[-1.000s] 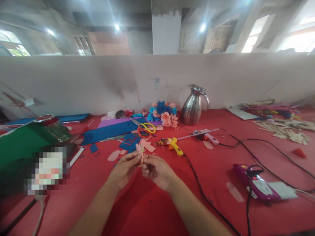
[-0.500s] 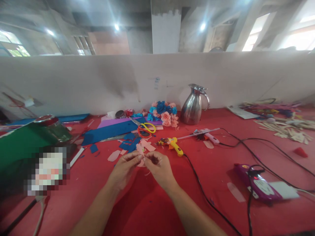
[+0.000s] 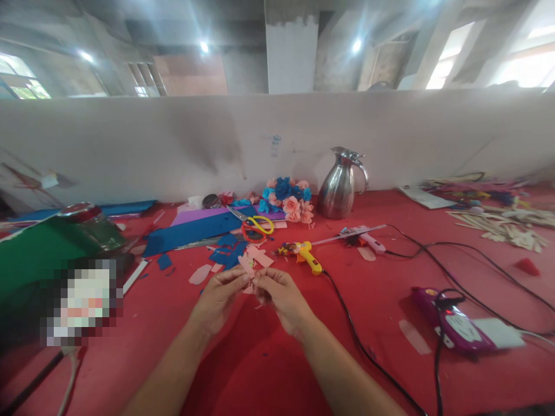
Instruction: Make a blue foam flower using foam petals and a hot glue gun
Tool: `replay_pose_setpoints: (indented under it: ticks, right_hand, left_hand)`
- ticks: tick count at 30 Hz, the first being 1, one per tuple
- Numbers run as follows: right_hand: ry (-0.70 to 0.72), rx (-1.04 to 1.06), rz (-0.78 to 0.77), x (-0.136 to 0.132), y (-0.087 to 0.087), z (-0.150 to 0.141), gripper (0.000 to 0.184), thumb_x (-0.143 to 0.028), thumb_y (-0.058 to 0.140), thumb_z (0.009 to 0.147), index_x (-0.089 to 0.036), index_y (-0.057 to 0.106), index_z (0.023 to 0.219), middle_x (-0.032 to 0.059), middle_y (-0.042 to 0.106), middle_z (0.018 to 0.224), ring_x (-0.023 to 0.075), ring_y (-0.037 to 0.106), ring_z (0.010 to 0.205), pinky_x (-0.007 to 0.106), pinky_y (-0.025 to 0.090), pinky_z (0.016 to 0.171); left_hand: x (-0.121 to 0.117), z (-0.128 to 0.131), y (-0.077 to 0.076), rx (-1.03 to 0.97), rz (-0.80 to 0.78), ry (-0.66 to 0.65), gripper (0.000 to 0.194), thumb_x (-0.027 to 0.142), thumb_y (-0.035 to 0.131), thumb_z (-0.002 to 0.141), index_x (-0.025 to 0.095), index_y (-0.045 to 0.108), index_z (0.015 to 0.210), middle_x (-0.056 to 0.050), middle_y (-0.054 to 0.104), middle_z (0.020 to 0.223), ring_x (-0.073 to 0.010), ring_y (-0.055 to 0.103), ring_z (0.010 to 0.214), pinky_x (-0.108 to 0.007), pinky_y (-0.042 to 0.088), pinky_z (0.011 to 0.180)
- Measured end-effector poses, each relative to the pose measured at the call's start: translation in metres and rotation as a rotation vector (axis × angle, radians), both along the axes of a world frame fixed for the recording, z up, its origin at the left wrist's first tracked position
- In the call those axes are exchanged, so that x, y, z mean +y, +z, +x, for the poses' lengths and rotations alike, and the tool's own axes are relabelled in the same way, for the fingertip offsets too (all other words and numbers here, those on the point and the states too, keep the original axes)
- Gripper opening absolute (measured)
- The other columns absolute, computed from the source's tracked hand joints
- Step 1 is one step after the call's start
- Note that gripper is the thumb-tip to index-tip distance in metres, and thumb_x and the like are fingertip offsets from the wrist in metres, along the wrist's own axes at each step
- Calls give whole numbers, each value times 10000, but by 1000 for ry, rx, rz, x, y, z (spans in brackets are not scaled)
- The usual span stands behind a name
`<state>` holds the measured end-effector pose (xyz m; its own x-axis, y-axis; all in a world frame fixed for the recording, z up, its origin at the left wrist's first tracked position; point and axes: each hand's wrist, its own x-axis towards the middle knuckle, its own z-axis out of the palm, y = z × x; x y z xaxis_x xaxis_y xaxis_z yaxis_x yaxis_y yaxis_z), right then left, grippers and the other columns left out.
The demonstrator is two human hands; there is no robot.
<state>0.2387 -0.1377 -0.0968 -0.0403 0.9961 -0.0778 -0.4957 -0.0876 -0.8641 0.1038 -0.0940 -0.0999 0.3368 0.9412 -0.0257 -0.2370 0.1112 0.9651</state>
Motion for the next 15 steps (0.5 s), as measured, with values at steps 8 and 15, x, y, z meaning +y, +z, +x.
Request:
replay_pose_setpoints:
  ticks: [8,15]
  right_hand:
    - [-141,-169,31,1,-3,-3,211,-363,705,655,-184,595,666,-50,549,539,70,419,448,208,342,445]
    - [-154,-146,10,1,-2,-1,131,-279,649,653,-174,583,609,-54,499,518,65,360,458,218,276,468]
  left_hand:
    - [-3,3,5,6,12,-2,107,268,750,649,164,729,663,-15,588,711,-122,515,713,-241,425,685]
    - [-3,2,4,58,33,0,138,290,750,647,160,746,693,-42,635,768,-156,554,766,-278,447,733]
